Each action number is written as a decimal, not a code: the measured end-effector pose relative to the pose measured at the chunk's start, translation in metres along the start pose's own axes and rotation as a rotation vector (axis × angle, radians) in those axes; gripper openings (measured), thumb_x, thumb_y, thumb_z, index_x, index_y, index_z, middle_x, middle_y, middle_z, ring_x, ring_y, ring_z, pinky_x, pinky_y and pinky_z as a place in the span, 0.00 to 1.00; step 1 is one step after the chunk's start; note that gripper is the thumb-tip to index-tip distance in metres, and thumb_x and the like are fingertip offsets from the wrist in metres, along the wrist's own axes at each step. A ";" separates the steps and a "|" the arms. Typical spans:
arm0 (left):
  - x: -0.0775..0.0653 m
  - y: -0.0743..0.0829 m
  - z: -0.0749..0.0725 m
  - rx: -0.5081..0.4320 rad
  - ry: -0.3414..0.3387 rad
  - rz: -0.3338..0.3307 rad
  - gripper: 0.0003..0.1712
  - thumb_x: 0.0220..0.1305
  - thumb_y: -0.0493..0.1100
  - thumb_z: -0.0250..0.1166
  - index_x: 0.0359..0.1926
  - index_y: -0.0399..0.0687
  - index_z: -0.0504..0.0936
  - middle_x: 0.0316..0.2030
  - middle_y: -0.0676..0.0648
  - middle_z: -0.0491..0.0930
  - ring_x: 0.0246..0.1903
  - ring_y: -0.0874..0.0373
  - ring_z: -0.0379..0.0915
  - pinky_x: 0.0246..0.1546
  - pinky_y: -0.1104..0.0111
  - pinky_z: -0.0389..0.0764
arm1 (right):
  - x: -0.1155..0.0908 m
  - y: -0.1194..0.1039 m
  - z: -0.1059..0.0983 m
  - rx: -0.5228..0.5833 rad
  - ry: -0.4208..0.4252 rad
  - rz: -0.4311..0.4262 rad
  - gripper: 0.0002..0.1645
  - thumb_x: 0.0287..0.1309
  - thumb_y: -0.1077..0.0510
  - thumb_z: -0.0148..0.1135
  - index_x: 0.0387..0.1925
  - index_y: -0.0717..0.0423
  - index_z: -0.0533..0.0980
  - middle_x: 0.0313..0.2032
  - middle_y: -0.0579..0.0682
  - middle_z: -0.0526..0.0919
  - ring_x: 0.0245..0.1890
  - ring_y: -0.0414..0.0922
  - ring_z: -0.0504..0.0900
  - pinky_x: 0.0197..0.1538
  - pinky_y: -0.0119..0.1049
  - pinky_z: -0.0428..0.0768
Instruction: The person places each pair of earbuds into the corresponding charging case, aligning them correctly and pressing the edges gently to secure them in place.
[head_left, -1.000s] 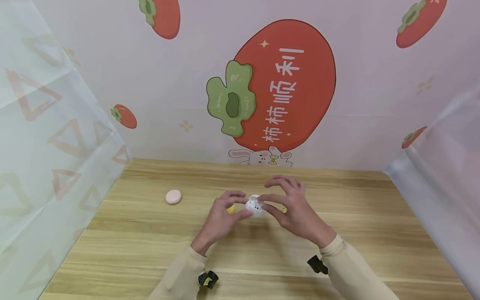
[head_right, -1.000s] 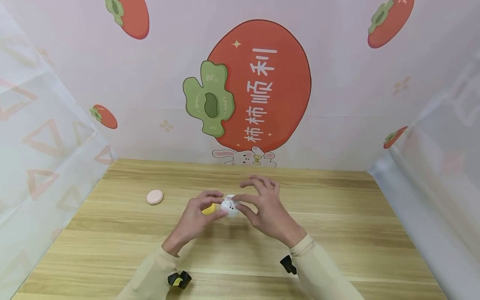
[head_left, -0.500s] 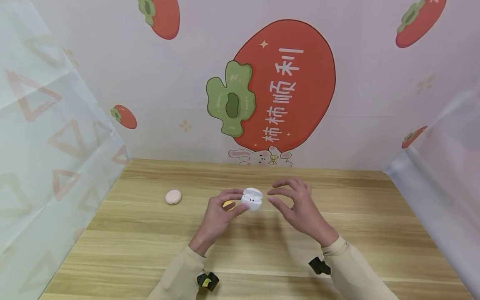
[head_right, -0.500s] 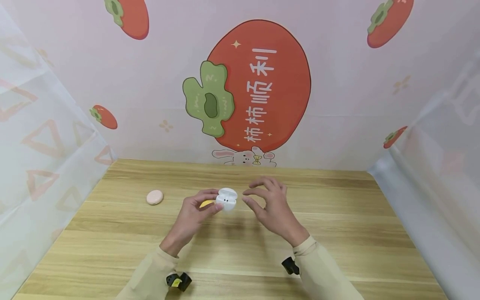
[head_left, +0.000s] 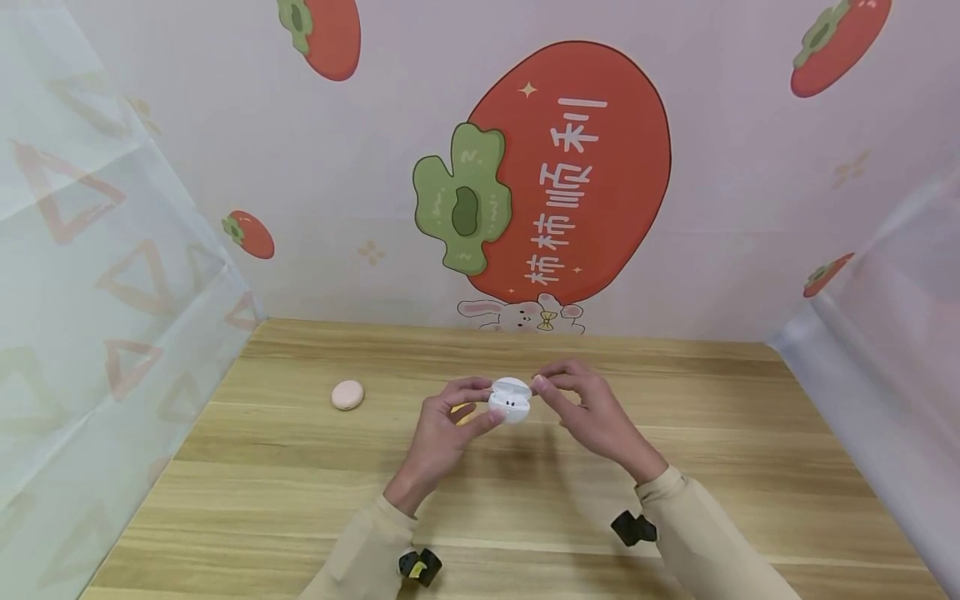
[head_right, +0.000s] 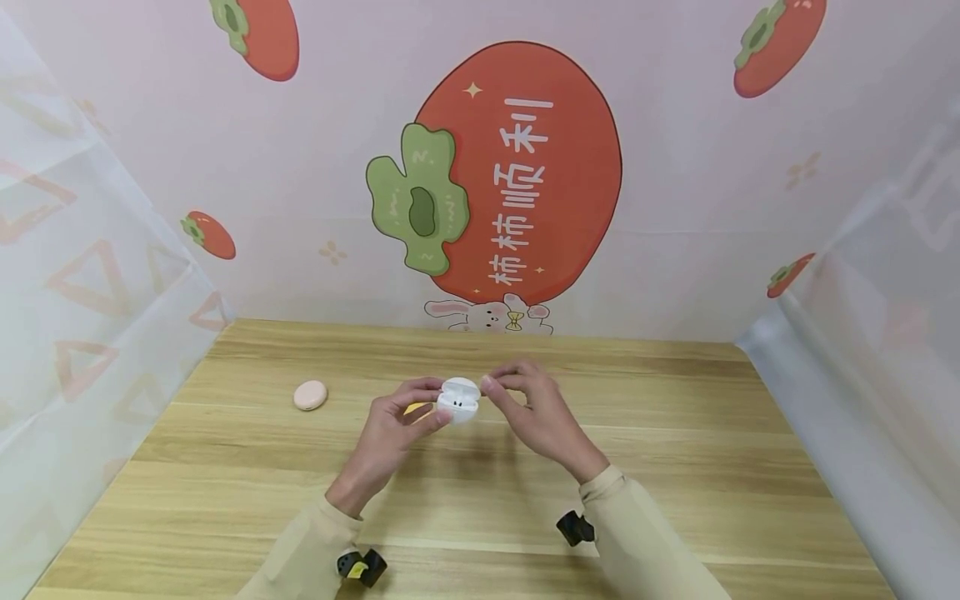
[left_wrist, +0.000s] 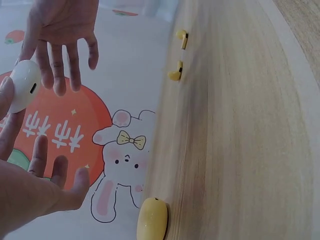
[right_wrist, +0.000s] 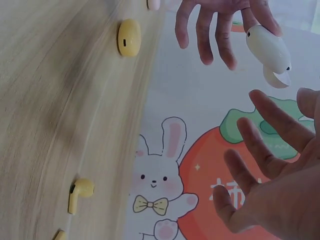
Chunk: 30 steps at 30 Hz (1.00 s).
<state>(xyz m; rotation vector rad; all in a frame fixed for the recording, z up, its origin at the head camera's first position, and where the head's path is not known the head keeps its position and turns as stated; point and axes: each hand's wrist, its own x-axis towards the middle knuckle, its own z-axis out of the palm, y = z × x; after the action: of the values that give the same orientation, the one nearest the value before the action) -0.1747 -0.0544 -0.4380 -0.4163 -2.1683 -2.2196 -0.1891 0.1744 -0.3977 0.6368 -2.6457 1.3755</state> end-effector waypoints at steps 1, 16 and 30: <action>0.000 0.000 0.000 0.006 -0.002 0.009 0.12 0.63 0.38 0.73 0.45 0.36 0.88 0.57 0.43 0.78 0.63 0.46 0.69 0.66 0.43 0.66 | 0.000 0.000 0.000 0.019 -0.011 0.021 0.16 0.73 0.49 0.59 0.41 0.55 0.88 0.50 0.52 0.81 0.54 0.53 0.77 0.39 0.48 0.84; 0.001 0.000 0.003 0.020 -0.023 0.034 0.12 0.62 0.38 0.74 0.46 0.39 0.88 0.60 0.43 0.77 0.64 0.44 0.68 0.70 0.43 0.58 | 0.003 -0.005 -0.002 0.093 -0.096 0.155 0.23 0.75 0.43 0.54 0.43 0.54 0.88 0.55 0.53 0.80 0.59 0.56 0.74 0.44 0.51 0.83; 0.000 0.000 0.003 0.053 -0.028 0.021 0.11 0.61 0.39 0.74 0.45 0.41 0.90 0.59 0.46 0.77 0.66 0.43 0.66 0.68 0.42 0.60 | 0.002 -0.003 -0.001 0.093 -0.103 0.102 0.13 0.71 0.51 0.62 0.42 0.52 0.88 0.53 0.47 0.81 0.59 0.51 0.75 0.53 0.53 0.78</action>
<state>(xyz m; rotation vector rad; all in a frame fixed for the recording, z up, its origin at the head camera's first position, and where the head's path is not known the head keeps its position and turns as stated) -0.1740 -0.0511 -0.4384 -0.4693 -2.2201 -2.1525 -0.1896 0.1725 -0.3943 0.6054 -2.7428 1.5421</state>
